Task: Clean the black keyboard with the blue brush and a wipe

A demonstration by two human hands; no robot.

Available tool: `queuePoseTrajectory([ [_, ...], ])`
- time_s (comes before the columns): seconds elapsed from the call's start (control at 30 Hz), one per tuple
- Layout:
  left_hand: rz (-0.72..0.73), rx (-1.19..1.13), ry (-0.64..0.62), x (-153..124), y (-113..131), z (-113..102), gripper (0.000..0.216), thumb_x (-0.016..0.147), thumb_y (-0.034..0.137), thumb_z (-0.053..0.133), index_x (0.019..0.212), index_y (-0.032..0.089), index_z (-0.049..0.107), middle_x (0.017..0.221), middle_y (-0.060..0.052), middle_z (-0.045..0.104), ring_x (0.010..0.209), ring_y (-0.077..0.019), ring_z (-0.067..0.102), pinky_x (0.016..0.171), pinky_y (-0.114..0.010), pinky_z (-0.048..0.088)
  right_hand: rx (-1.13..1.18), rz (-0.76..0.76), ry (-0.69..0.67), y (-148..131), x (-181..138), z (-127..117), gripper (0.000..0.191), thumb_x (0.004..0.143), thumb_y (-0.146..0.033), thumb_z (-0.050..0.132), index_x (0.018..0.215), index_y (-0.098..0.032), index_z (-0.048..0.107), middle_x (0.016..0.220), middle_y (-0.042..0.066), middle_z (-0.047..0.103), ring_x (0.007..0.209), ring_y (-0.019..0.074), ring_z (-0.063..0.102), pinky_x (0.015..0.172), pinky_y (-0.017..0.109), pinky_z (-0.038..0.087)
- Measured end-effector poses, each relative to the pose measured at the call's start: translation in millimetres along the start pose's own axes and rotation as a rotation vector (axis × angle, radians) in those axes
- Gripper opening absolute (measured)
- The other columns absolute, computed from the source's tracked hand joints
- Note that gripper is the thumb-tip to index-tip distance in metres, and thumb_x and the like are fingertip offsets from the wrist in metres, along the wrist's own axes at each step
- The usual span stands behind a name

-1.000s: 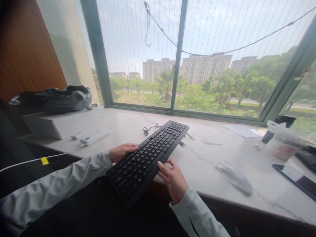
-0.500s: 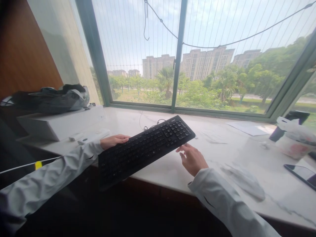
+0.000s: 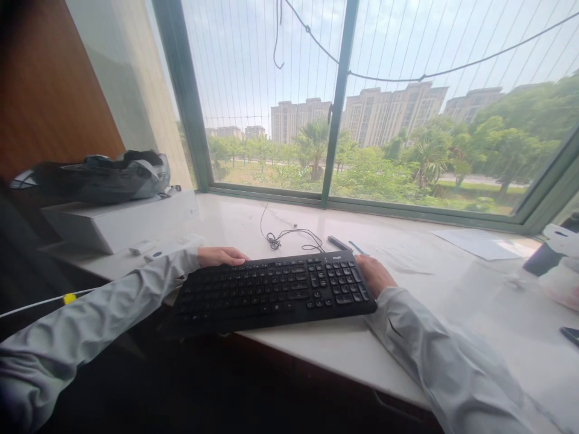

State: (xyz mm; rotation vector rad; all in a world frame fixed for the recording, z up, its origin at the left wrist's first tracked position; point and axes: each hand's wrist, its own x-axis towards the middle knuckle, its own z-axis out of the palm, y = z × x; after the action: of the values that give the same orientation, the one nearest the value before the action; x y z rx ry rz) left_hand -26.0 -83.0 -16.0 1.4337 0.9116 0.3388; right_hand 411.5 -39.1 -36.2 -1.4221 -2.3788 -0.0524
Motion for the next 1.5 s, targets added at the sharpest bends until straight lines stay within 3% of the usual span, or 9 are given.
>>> queuePoseTrajectory([
  [0.23,-0.063,0.095,-0.046,28.6,12.7,6.5,0.045,0.072,0.049,0.076,0.104,0.018,0.074,0.092,-0.005,0.075,0.084,-0.0183,0.066,0.084,-0.028,0.048,-0.088,0.272,-0.028,45.7,10.0,0.9,0.023,0.082,-0.029,0.06,0.099,-0.021,0.074,0.094,0.006,0.075,0.09,0.0247,0.066,0.074,0.032,0.047],
  [0.53,-0.048,0.285,-0.142,81.1,40.0,20.4,0.041,0.07,0.048,0.076,0.103,0.023,0.077,0.089,-0.002,0.075,0.076,-0.0171,0.062,0.075,-0.027,0.046,-0.061,0.347,-0.08,86.3,6.3,-8.5,0.021,0.075,-0.035,0.067,0.091,-0.027,0.077,0.087,0.001,0.076,0.084,0.024,0.067,0.071,0.034,0.048],
  [0.63,-0.017,0.376,-0.134,97.5,48.2,20.1,0.036,0.07,0.046,0.076,0.098,0.023,0.078,0.089,-0.002,0.074,0.079,-0.0172,0.061,0.078,-0.027,0.044,-0.037,0.324,-0.11,88.2,6.8,-6.1,0.02,0.075,-0.035,0.067,0.091,-0.027,0.077,0.084,0.001,0.076,0.085,0.0233,0.066,0.074,0.033,0.048],
  [0.83,0.098,0.598,0.011,109.5,58.8,22.6,0.034,0.07,0.046,0.075,0.094,0.021,0.076,0.097,-0.001,0.073,0.095,-0.0206,0.06,0.086,-0.026,0.041,-0.007,0.276,-0.12,85.2,8.4,-8.5,0.021,0.076,-0.037,0.066,0.091,-0.027,0.076,0.085,0.0,0.075,0.084,0.0211,0.066,0.075,0.032,0.047],
  [0.97,0.112,0.755,-0.058,99.9,64.3,31.7,0.054,0.063,0.045,0.081,0.111,0.022,0.071,0.107,-0.002,0.071,0.101,-0.0234,0.059,0.088,-0.027,0.041,0.051,0.212,-0.128,82.2,9.4,-11.7,0.022,0.076,-0.04,0.067,0.092,-0.027,0.076,0.084,0.0,0.075,0.082,0.0202,0.065,0.076,0.031,0.047],
  [1.17,0.159,0.841,-0.025,91.4,61.3,42.1,0.082,0.05,0.048,0.087,0.124,0.023,0.062,0.117,-0.003,0.066,0.105,-0.0262,0.058,0.091,-0.029,0.042,0.129,0.202,-0.162,73.3,11.4,-11.3,0.028,0.076,-0.048,0.066,0.092,-0.029,0.076,0.086,0.0,0.074,0.081,0.021,0.064,0.07,0.03,0.047],
  [1.5,0.259,0.871,0.039,93.9,52.9,42.3,0.084,0.044,0.051,0.089,0.119,0.022,0.064,0.117,-0.005,0.062,0.11,-0.0275,0.055,0.097,-0.033,0.038,0.213,0.203,-0.237,62.2,14.6,-3.5,0.031,0.075,-0.05,0.066,0.093,-0.026,0.074,0.086,0.002,0.074,0.081,0.0208,0.066,0.07,0.029,0.048],
])
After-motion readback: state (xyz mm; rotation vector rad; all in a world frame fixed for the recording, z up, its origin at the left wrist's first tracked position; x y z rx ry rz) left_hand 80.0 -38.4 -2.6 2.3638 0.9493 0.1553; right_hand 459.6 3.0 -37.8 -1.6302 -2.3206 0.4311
